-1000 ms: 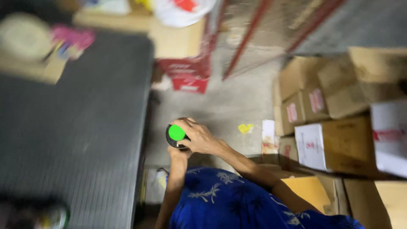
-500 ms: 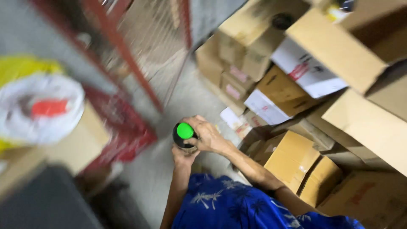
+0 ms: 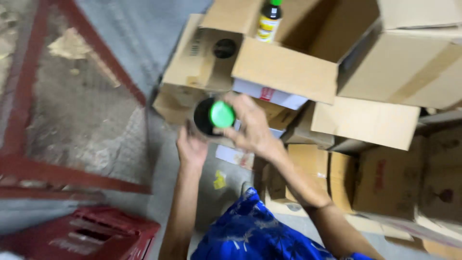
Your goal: Packing various liquid bottles from a table into a cardboard box.
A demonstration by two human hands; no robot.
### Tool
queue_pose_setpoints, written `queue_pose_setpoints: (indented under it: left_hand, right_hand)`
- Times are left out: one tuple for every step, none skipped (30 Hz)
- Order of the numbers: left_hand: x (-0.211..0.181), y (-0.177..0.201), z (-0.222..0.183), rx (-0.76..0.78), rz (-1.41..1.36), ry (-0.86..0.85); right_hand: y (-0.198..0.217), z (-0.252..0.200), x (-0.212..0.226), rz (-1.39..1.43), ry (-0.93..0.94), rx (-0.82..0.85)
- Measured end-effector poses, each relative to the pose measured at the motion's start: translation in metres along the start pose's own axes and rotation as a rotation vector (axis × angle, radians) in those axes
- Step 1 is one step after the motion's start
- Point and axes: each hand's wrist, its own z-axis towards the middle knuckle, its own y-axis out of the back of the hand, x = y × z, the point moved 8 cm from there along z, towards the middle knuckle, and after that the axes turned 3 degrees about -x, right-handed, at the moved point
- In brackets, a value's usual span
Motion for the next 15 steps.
queue_pose_setpoints:
  left_hand:
    - [0.006,-0.014,0.017,0.004,0.002,0.025]
    - [0.006,-0.037,0.034,0.116,-0.008,0.0]
    - [0.006,-0.061,0.051,0.229,-0.02,-0.026]
    - [-0.001,-0.099,0.047,0.232,-0.018,-0.014]
    - [-0.014,-0.135,0.044,0.184,0.102,-0.092]
    - [-0.029,-0.17,0.039,0.135,0.221,-0.178]
    - [-0.039,-0.189,0.045,0.137,0.225,-0.173]
    - [-0.05,-0.206,0.043,0.192,0.27,-0.202]
    - [-0.062,-0.224,0.041,0.247,0.315,-0.23]
    - [-0.065,-0.236,0.045,0.249,0.32,-0.227]
    - [-0.072,-0.25,0.047,0.263,0.321,-0.257]
    - [-0.078,-0.265,0.05,0.28,0.321,-0.286]
    - [-0.078,-0.273,0.056,0.284,0.325,-0.282]
    - [-0.078,-0.285,0.059,0.349,0.295,-0.276]
    - [-0.079,-0.297,0.062,0.415,0.264,-0.269]
  right_hand:
    - [0.016,0.01,-0.011,-0.015,-0.019,-0.007]
    - [0.037,0.022,-0.016,-0.046,0.051,-0.074]
    - [0.057,0.033,-0.02,-0.078,0.122,-0.14]
    - [0.073,0.043,-0.023,-0.085,0.113,-0.146]
    - [0.089,0.053,-0.023,-0.08,0.134,-0.161]
    - [0.105,0.064,-0.022,-0.068,0.159,-0.173]
    - [0.117,0.078,-0.023,-0.069,0.154,-0.177]
    - [0.127,0.086,-0.014,-0.082,0.257,-0.199]
    - [0.137,0.092,-0.005,-0.095,0.36,-0.22]
    - [0.145,0.099,-0.008,-0.095,0.357,-0.225]
    - [0.152,0.106,-0.008,-0.139,0.375,-0.219]
    - [0.161,0.113,-0.008,-0.187,0.392,-0.213]
    - [0.166,0.119,-0.012,-0.19,0.389,-0.219]
    - [0.171,0.125,-0.015,-0.208,0.403,-0.243]
    - [0.176,0.132,-0.016,-0.228,0.417,-0.268]
